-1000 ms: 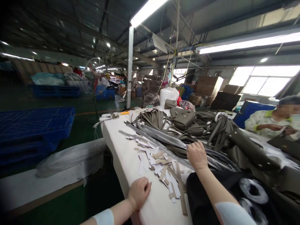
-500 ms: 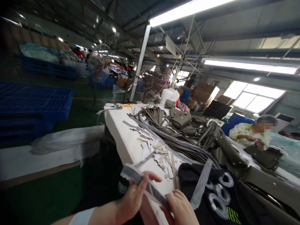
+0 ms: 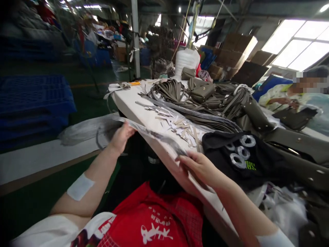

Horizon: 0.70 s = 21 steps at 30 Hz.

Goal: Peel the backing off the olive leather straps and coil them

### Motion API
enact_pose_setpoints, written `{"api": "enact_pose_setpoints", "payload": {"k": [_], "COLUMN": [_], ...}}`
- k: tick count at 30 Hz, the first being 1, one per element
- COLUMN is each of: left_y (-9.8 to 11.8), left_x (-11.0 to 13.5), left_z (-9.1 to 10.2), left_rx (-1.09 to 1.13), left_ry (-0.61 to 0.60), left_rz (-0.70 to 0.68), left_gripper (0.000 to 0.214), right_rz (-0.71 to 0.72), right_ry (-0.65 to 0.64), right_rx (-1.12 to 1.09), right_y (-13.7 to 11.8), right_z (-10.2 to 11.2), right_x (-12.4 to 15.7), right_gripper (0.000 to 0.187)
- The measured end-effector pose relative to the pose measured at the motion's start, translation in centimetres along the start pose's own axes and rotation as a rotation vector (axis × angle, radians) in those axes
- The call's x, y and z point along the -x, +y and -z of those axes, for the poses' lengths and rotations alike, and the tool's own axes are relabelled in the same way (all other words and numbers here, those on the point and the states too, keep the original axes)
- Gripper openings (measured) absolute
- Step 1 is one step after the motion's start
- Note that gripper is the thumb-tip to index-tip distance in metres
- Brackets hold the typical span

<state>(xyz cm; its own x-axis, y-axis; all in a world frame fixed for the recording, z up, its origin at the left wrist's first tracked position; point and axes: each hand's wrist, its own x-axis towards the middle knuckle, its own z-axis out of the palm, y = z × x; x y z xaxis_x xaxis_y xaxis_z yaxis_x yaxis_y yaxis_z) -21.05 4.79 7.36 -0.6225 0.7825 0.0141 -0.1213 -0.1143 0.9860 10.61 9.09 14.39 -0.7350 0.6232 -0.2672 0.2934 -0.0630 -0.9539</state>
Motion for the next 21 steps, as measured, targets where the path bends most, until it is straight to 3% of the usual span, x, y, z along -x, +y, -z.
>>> {"api": "enact_pose_setpoints", "payload": {"k": [3,5,7,9,11,13,15,18,21], "left_y": [-2.0,-3.0,-3.7,-4.4,-5.1,-5.9,-6.8,-8.3,-9.5], "left_x": [7.2,11.1,13.1,13.3,12.3,11.1,10.3,10.2,10.9], "left_z": [-2.7,-3.9,-4.1,-3.5,-2.5,-1.7,-1.3,-0.8,-0.1], "left_rx": [0.019,-0.008,-0.034,-0.012,0.045,0.089,0.114,0.132,0.119], "left_ry": [-0.647,-0.922,-1.056,-1.069,-1.002,-0.923,-0.877,-0.909,-1.021], "left_rz": [0.291,0.256,0.323,0.485,0.599,0.62,0.651,0.744,0.853], "left_gripper": [0.068,0.066,0.06,0.058,0.059,0.057,0.056,0.052,0.048], "right_rz": [0.057,0.011,-0.076,-0.16,-0.241,-0.327,-0.379,-0.37,-0.332], "right_ry": [0.156,0.249,0.358,0.381,0.257,0.083,0.032,0.175,0.316], "right_rx": [-0.449,-0.649,-0.774,-0.831,-0.841,-0.824,-0.821,-0.848,-0.862], "right_y": [-1.3,-1.5,-1.0,0.3,2.4,4.9,7.6,11.0,13.6], "right_z": [-3.4,-4.5,-5.2,-5.8,-6.8,-7.9,-8.9,-9.1,-8.0], "right_x": [-4.0,-6.9,-9.4,-11.0,-11.4,-11.1,-10.6,-10.3,-10.4], "right_gripper": [0.021,0.013,0.012,0.013,0.013,0.015,0.015,0.012,0.013]}}
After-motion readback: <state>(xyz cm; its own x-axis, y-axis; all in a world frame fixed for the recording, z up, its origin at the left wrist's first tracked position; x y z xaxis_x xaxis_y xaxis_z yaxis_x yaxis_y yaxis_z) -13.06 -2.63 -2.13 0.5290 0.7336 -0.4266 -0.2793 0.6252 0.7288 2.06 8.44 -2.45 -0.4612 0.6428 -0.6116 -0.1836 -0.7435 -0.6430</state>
